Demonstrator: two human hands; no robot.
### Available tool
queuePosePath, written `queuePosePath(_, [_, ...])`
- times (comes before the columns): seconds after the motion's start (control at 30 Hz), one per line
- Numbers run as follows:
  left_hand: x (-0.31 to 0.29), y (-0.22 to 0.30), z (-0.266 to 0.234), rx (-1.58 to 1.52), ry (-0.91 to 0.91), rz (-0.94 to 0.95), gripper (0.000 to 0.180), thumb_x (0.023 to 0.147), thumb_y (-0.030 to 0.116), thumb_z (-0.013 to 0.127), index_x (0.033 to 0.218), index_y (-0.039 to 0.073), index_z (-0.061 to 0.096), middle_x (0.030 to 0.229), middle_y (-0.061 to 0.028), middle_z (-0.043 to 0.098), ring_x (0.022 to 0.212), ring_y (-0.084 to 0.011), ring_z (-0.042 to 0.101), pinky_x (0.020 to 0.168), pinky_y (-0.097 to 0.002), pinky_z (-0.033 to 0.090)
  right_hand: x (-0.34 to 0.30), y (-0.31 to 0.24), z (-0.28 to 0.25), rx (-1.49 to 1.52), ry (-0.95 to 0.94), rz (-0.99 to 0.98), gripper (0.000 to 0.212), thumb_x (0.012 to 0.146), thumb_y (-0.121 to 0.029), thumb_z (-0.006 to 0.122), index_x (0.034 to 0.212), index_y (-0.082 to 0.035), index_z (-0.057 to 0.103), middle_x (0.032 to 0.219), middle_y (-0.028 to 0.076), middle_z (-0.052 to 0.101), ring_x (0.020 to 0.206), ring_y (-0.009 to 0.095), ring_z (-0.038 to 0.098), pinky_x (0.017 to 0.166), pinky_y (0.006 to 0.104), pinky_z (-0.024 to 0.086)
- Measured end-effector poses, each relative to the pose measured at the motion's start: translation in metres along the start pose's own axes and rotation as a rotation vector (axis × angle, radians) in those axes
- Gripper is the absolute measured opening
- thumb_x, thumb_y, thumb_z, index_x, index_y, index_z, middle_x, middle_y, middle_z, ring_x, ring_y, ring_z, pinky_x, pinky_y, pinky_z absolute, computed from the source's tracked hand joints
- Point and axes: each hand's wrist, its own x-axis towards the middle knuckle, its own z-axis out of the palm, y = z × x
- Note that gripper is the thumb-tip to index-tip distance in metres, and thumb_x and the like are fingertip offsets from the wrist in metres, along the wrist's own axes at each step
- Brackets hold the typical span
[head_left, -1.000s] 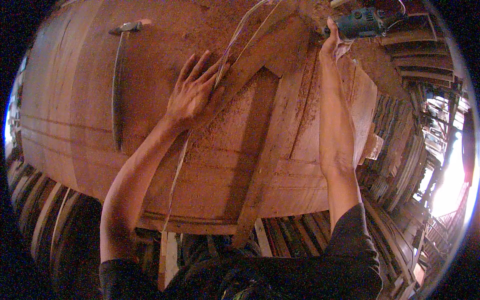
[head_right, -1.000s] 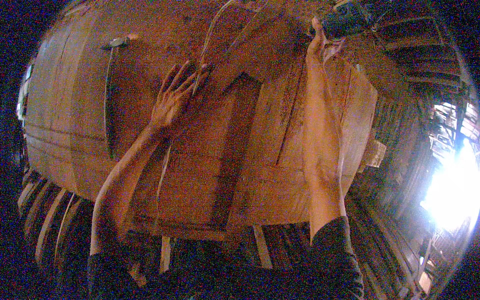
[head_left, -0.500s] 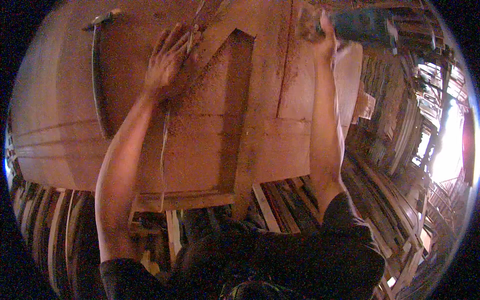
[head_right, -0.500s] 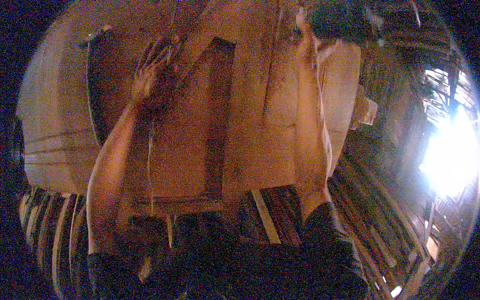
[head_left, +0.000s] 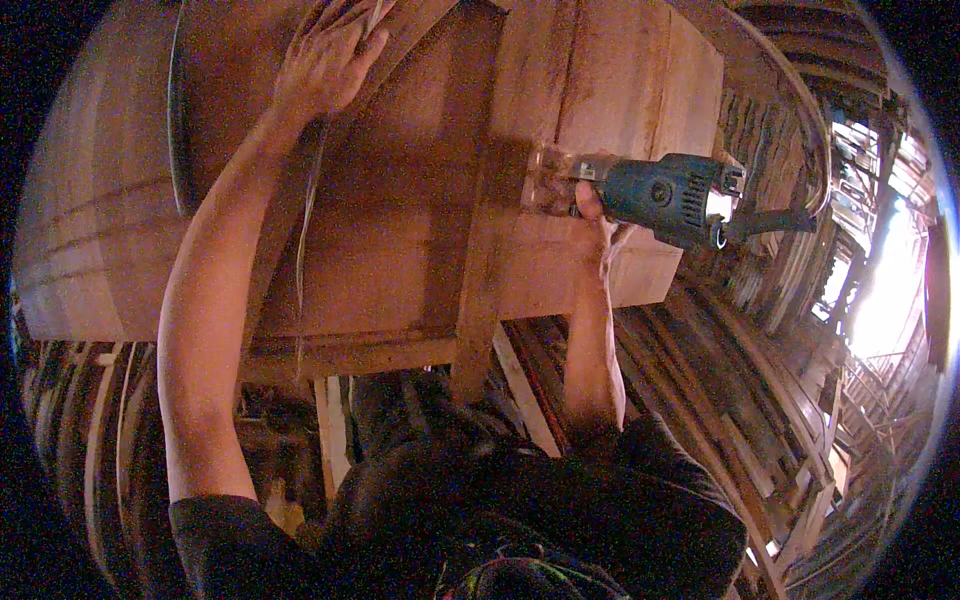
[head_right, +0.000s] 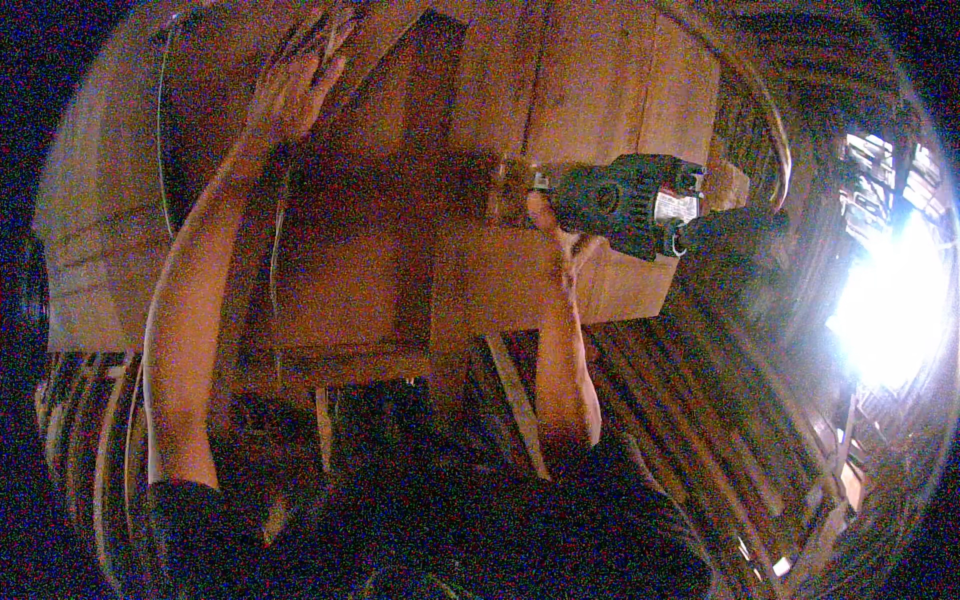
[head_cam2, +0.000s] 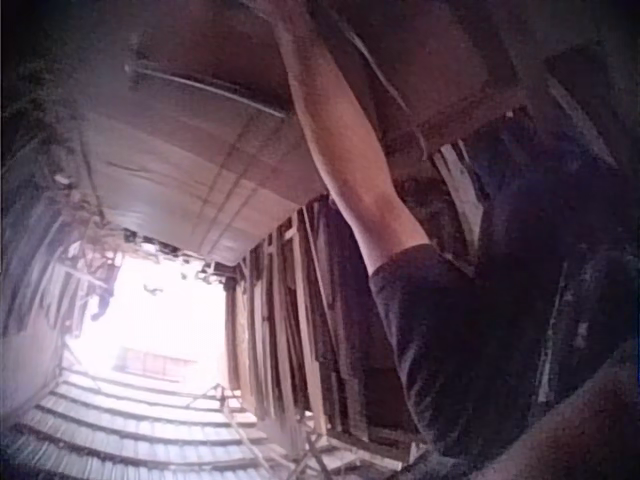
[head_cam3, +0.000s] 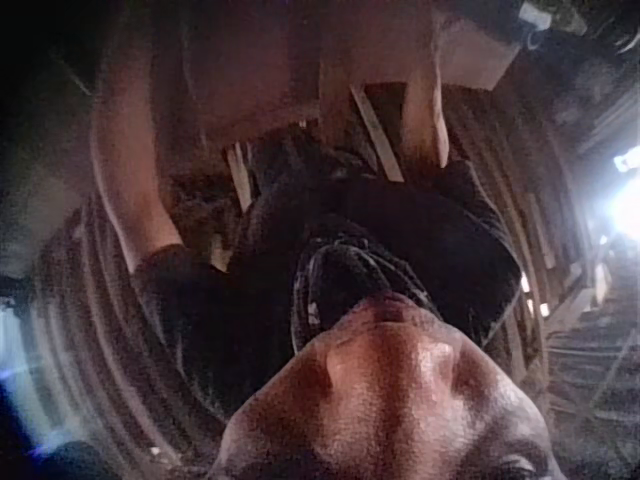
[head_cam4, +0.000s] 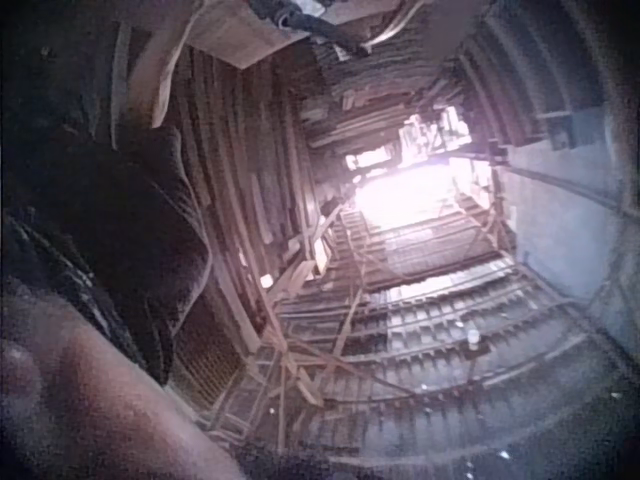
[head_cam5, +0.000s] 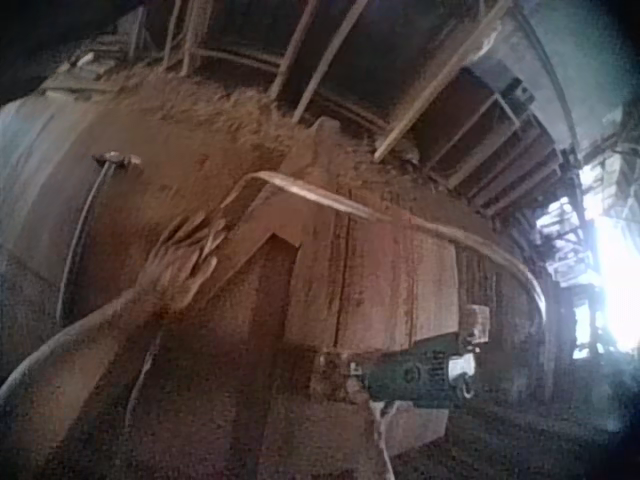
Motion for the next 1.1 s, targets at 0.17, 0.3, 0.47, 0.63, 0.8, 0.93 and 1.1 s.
queuePosePath(0.17, [-0.005,-0.028,0.019,0.186,-0.041,0.17,0.04,0.104,0.025,0.05,0.142,0.018,0.06,0.127,-0.0193,0.066,0.111,-0.0389,0.066,0.097,-0.0516,0.053,0.003,0.007,-0.001,0.034,-0.04,0.015,0.061,0.082,-0.026,0.082,0.135,-0.003,0.058,0.127,0.007,0.064,0.116,0.023,0.06,0.105,0.0399,0.047])
queuePosePath(0.3, [0.039,0.03,-0.055,-0.171,-0.266,-0.253,0.054,0.112,0.037,0.032,0.155,0.006,0.043,0.166,-0.0094,0.032,0.157,-0.0291,0.018,0.13,-0.0476,0.01,0.006,0.017,-0.005,0.061,-0.06,0.026,0.06,0.084,-0.025,0.08,0.136,-0.003,0.058,0.128,0.007,0.064,0.118,0.023,0.06,0.106,0.0402,0.046])
queuePosePath(0.47, [0.052,0.018,-0.064,-0.193,-0.318,-0.279,0.056,0.112,0.04,0.032,0.154,0.006,0.043,0.167,-0.0091,0.03,0.158,-0.0287,0.017,0.131,-0.0474,0.008,0.013,0.008,-0.002,0.081,-0.087,0.044,0.059,0.085,-0.024,0.078,0.137,-0.003,0.058,0.13,0.007,0.064,0.12,0.024,0.06,0.109,0.0407,0.045])
queuePosePath(0.63, [0.049,0.012,-0.064,-0.149,-0.261,-0.275,0.054,0.111,0.038,0.035,0.153,0.005,0.045,0.167,-0.0089,0.031,0.157,-0.0287,0.018,0.131,-0.047,0.009,0.02,-0.004,0.01,0.111,-0.107,0.03,0.058,0.087,-0.023,0.076,0.138,-0.003,0.057,0.131,0.007,0.064,0.122,0.024,0.059,0.111,0.0411,0.044])
queuePosePath(0.8, [0.045,0.014,-0.047,-0.167,-0.176,-0.213,0.051,0.11,0.035,0.038,0.149,0.004,0.05,0.164,-0.0104,0.037,0.155,-0.0299,0.024,0.129,-0.0479,0.013,0.062,0.047,-0.089,0.324,-0.115,0.275,0.058,0.089,-0.02,0.073,0.141,-0.002,0.056,0.134,0.008,0.063,0.127,0.025,0.057,0.115,0.0418,0.04])
queuePosePath(0.93, [0.034,0.009,-0.043,-0.119,-0.045,-0.134,0.049,0.109,0.033,0.043,0.145,0.003,0.054,0.159,-0.0116,0.043,0.153,-0.031,0.029,0.128,-0.0482,0.017,0.053,0.051,-0.071,0.315,-0.16,0.259,0.059,0.089,-0.02,0.073,0.142,-0.002,0.055,0.136,0.009,0.062,0.129,0.025,0.056,0.116,0.0423,0.039])
queuePosePath(1.1, [0.021,0.012,-0.035,-0.051,0.128,-0.029,0.043,0.107,0.027,0.05,0.139,0.001,0.06,0.152,-0.0135,0.052,0.148,-0.0331,0.04,0.124,-0.0501,0.027,0.031,0.043,-0.043,0.248,-0.15,0.203,0.058,0.088,-0.021,0.074,0.14,-0.003,0.056,0.135,0.008,0.062,0.128,0.024,0.056,0.115,0.0422,0.04])
